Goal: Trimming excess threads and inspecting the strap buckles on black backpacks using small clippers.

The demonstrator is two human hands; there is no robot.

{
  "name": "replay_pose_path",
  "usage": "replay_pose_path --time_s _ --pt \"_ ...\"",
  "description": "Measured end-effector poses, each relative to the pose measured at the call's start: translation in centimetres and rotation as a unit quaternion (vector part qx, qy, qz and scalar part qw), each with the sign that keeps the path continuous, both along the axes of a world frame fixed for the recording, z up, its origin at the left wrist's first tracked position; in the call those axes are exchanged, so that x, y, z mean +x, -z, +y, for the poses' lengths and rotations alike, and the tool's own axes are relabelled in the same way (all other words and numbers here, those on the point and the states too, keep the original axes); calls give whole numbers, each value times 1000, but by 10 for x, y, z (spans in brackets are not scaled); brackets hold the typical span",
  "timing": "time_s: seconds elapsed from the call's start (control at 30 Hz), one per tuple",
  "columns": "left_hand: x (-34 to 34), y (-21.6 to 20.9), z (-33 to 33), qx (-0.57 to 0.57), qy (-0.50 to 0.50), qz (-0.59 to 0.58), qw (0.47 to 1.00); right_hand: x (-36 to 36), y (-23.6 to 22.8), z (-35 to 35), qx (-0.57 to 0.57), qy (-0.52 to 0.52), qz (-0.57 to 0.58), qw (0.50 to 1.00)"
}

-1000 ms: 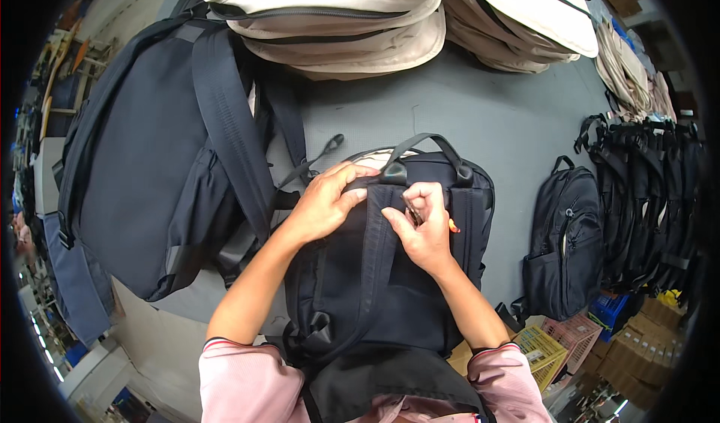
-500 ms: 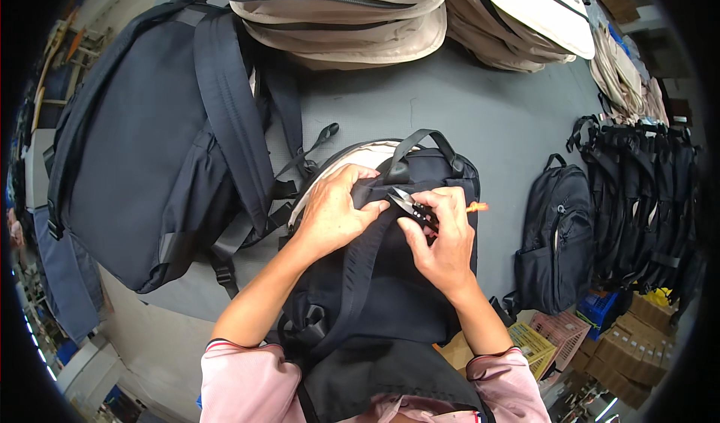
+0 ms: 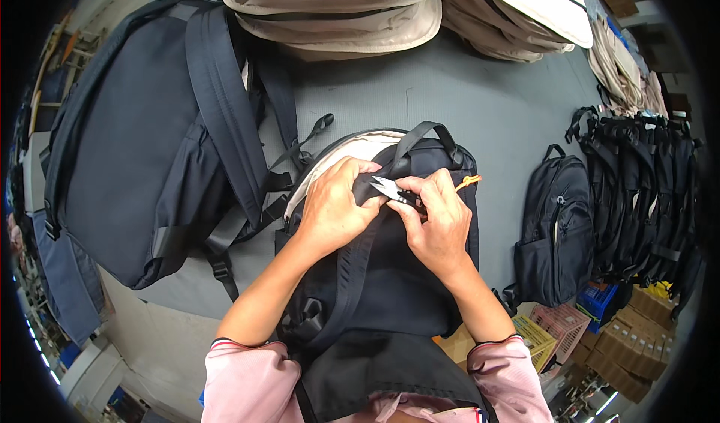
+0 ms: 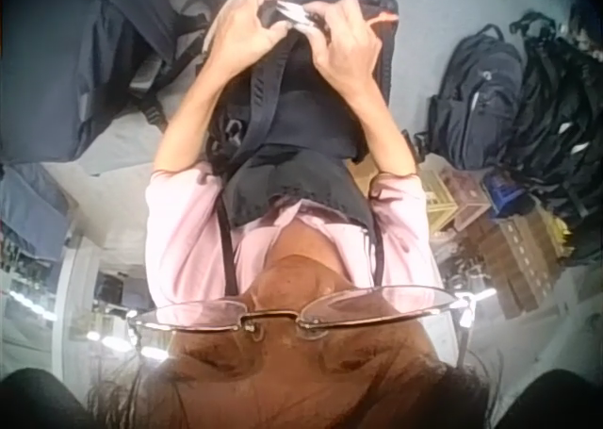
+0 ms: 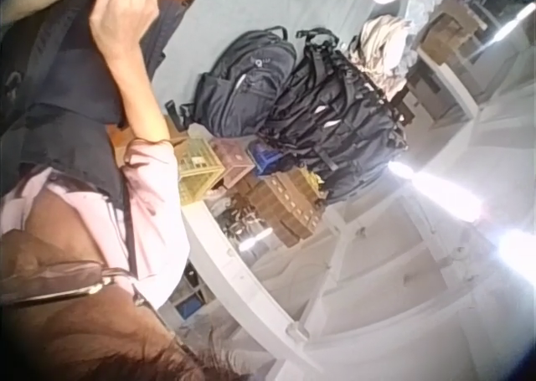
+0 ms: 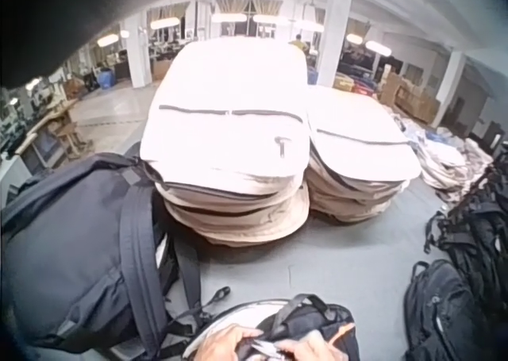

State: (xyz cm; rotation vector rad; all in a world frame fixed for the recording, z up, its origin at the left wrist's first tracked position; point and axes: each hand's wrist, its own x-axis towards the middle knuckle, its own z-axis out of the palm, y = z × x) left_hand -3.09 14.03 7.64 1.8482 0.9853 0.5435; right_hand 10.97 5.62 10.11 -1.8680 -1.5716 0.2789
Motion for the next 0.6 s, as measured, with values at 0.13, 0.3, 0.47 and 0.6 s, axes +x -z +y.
replay_pose_path --time_s 0.13,0.3,0.47,0.6 --pt "-1 2 1 -6 3 -1 1000 3 -2 2 -13 -9 0 1000" --pt "-2 -1 3 -18 21 -13 1000 6 -1 2 -11 -8 17 1000" --pt "-3 1 2 -25 17 -14 999 7 1 -7 30 27 71 997" --pt "-2 1 2 -28 10 -16 999 5 -3 -5 26 0 66 998"
